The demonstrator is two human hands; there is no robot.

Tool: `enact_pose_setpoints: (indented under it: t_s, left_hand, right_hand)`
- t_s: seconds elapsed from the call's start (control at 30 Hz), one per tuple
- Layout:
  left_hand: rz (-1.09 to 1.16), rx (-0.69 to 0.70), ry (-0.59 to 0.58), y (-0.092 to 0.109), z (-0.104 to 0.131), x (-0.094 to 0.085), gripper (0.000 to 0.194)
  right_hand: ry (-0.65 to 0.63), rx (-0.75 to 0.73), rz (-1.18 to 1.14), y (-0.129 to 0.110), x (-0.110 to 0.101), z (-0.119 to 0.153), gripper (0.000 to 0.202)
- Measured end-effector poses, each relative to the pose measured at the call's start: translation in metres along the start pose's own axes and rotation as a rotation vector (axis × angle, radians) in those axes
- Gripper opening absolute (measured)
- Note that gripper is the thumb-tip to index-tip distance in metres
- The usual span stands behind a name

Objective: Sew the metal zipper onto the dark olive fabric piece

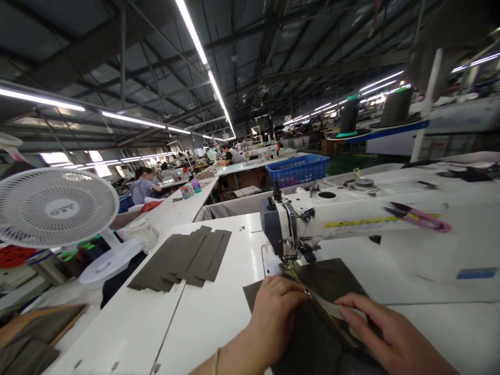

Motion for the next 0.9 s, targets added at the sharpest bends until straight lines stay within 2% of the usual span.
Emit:
enact_pose_setpoints:
  t_s: [0.13, 0.23, 0.33, 0.47, 0.53, 0.63, 0.7, 0.8, 0.83, 0.87, 0.9]
  left_hand:
    - [-0.044, 0.014, -0.158, 0.000, -0.008, 0.016, 0.025]
    - [-0.072, 0.020, -0.094, -0.005, -0.015, 0.011, 0.019]
    - [-0.044, 0.104, -0.003, 0.000, -0.014, 0.005, 0.013]
    - [-0.086, 0.086, -0.111, -0.006, -0.011, 0.021, 0.015]
    - [-0.096, 0.091, -0.107, -0.006, -0.011, 0.022, 0.021]
    - [-0.130, 0.143, -0.062, -0.001, -0.016, 0.015, 0.012]
    - [-0.182, 0.175, -0.067, 0.004, -0.019, 0.012, 0.005]
    - [-0.248, 0.172, -0.101, 0.005, -0.026, 0.006, 0.005]
    - [-0.258, 0.154, -0.112, 0.004, -0.028, 0.004, 0.006]
    - [-0.261, 0.135, -0.121, 0.002, -0.030, 0.002, 0.007]
    - [-0.257, 0.119, -0.129, 0.000, -0.032, 0.001, 0.007]
  right_hand:
    - [0.012, 0.016, -0.029, -0.011, -0.005, -0.012, 0.035]
    - [0.025, 0.040, -0.030, -0.019, -0.014, -0.020, 0.038]
    - [0.012, 0.042, -0.022, -0.023, -0.020, -0.024, 0.039]
    - [0.020, 0.029, -0.006, -0.024, -0.021, -0.029, 0.038]
    - [0.013, 0.027, 0.020, -0.024, -0.018, -0.033, 0.037]
    - [-0.054, -0.004, 0.072, -0.029, -0.014, -0.040, 0.034]
    - [-0.011, -0.088, 0.156, -0.039, -0.024, -0.042, 0.032]
    - [0.277, -0.347, 0.399, -0.073, -0.049, -0.026, 0.030]
    - [0.343, -0.451, 0.477, -0.085, -0.044, -0.015, 0.029]
    - [0.343, -0.556, 0.536, -0.096, -0.027, -0.004, 0.029]
    - [0.283, -0.620, 0.583, -0.102, 0.000, 0.004, 0.029]
Point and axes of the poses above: each hand's wrist, its own z-axis away from the middle knuckle, its own x-axis out of the palm, y = z × x, the point moved 10 cm from there along -z, towards the middle knuckle, and after that the axes turned 3 degrees about y, right-handed, at the moved point
